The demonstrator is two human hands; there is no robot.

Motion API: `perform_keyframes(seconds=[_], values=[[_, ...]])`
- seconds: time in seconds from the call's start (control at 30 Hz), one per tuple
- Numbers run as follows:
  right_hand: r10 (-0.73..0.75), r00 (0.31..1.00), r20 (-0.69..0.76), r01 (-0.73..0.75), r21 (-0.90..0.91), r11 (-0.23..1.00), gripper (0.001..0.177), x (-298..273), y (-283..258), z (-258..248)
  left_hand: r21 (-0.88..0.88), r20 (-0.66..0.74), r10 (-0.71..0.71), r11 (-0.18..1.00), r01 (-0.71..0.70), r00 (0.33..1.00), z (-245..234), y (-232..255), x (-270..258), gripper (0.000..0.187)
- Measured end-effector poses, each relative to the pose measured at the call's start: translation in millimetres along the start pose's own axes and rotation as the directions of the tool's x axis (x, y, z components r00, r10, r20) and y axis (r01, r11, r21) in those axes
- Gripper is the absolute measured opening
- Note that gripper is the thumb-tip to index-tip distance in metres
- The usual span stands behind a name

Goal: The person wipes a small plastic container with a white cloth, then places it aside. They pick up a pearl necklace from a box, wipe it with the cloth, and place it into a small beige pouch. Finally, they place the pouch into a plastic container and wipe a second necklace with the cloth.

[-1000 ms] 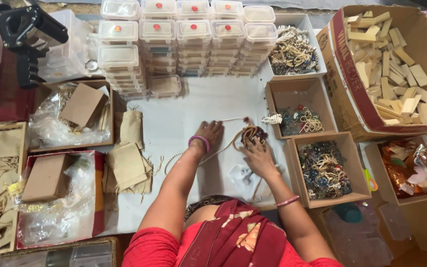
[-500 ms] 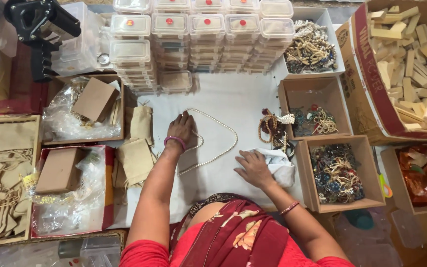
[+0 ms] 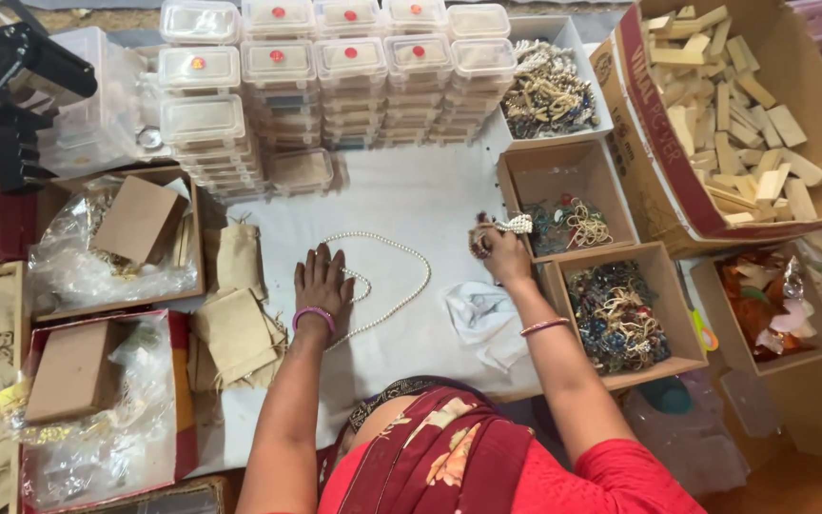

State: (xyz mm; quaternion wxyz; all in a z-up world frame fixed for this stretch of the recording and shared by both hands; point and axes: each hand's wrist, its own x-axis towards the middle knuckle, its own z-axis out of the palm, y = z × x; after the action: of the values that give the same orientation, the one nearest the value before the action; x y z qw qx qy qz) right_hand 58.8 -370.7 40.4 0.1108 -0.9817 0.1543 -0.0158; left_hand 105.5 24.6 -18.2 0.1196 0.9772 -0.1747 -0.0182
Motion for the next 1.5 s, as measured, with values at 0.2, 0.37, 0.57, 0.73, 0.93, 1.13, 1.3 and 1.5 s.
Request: perform_keyframes(seconds=[0.2,0.37,0.57,0.73,0.93,1.13,1.3,1.5], values=[[0.168,0.975,-0.145,-0.161,0.061,0.985,0.022,55.7,31.3,-114.4,-0.011,0.051,-0.01,1.0,0.011,0.999,-1.4,-1.1,-0.4,0.069],[-0.008,0.877,-0.481,-0.104,-0.204,0.973,0.036,63.2,47.6,-159.6,0.007,0.029,-0.021,1.0,0.021,0.999,-0.8,-0.7,0.2,0.069],[-0.293,0.952,0.091,0.287,-0.601,0.746,0.073,17.6,-7.5,-83.8,0.007,0.062,-0.036,0.999,0.036,0.997,-2.8,-0.4,1.0,0.068],[-0.364,0.919,0.15,0.342,-0.763,0.549,0.076,20.1,4.3,-37.7,-0.001,0.07,-0.039,0.999,0.039,0.997,-8.5,2.0,-4.0,0.069],[-0.406,0.912,0.06,0.336,-0.677,0.655,0.013,85.2,41.6,-92.9,-0.029,0.066,-0.03,0.999,0.032,0.997,-13.8,2.5,-4.3,0.068],[-0.29,0.939,-0.185,0.159,-0.512,0.844,0.044,60.0,24.0,-158.3,-0.007,0.07,-0.03,0.999,0.031,0.997,-25.5,8.2,-5.3,0.067],[-0.266,0.767,0.584,0.608,-0.528,0.592,0.077,-12.0,-36.3,-121.6,-0.036,0.08,-0.047,0.998,0.05,0.996,-22.0,4.9,-4.3,0.066],[-0.308,0.858,0.411,0.499,-0.525,0.69,0.026,19.1,11.5,-30.1,-0.022,0.073,-0.047,0.999,0.049,0.996,-33.5,11.2,-10.0,0.065]])
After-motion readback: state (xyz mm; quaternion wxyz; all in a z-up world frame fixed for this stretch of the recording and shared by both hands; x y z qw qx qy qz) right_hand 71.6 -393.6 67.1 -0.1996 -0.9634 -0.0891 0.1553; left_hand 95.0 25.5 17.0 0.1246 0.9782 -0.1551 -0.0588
